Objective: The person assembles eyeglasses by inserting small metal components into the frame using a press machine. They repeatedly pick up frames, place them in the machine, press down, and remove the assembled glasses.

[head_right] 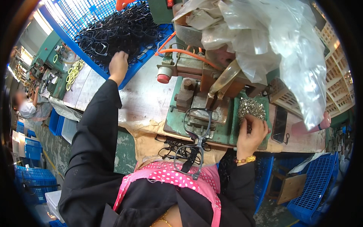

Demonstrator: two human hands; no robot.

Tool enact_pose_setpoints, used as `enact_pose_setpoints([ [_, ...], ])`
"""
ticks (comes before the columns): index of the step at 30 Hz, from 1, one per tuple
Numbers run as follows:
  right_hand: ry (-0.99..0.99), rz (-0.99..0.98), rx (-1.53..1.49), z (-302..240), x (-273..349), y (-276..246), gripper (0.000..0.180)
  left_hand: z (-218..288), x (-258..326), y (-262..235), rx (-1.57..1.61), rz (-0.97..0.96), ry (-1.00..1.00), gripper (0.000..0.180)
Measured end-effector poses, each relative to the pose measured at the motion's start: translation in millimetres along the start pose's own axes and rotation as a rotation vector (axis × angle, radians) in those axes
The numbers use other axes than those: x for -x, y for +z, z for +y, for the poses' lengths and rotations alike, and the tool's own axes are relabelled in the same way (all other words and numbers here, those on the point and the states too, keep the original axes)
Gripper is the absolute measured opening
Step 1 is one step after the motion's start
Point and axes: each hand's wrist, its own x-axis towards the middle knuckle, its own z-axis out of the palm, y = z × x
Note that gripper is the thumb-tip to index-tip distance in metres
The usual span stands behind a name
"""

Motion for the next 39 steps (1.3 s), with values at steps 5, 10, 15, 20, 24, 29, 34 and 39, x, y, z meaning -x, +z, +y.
enact_pose_setpoints([
  [5,-0.026,0.049,-0.004,5,0,-1,0.011,59,13,-34,0.28,0.053,0.073,0.017],
  [10,-0.033,0.023,-0.02,7,1,-1,0.012,94,91,-51,0.653,0.038,0.063,0.008],
  [15,-0.017,0.031,-0.083,3,-2,-5,0.011,90,147,-26,1.091,-0.366,-0.38,0.01],
  [20,0.095,0.039,-0.251,-11,-9,-17,0.012,84,152,-51,1.189,-0.432,-0.614,0.023],
  [24,0.277,0.003,-0.592,-36,-13,-29,0.013,115,132,-117,1.43,-0.41,-0.72,0.036],
  [29,0.126,-0.064,-0.758,-89,-35,-25,0.012,172,133,-204,1.457,-0.313,-0.213,0.007],
  [34,0.25,-0.093,-0.909,-115,-35,-1,0.021,207,120,-207,1.543,0.11,0.177,0.023],
  [39,0.205,-0.064,-0.902,-116,-32,9,0.031,227,102,-216,1.508,0.046,0.143,0.036],
])
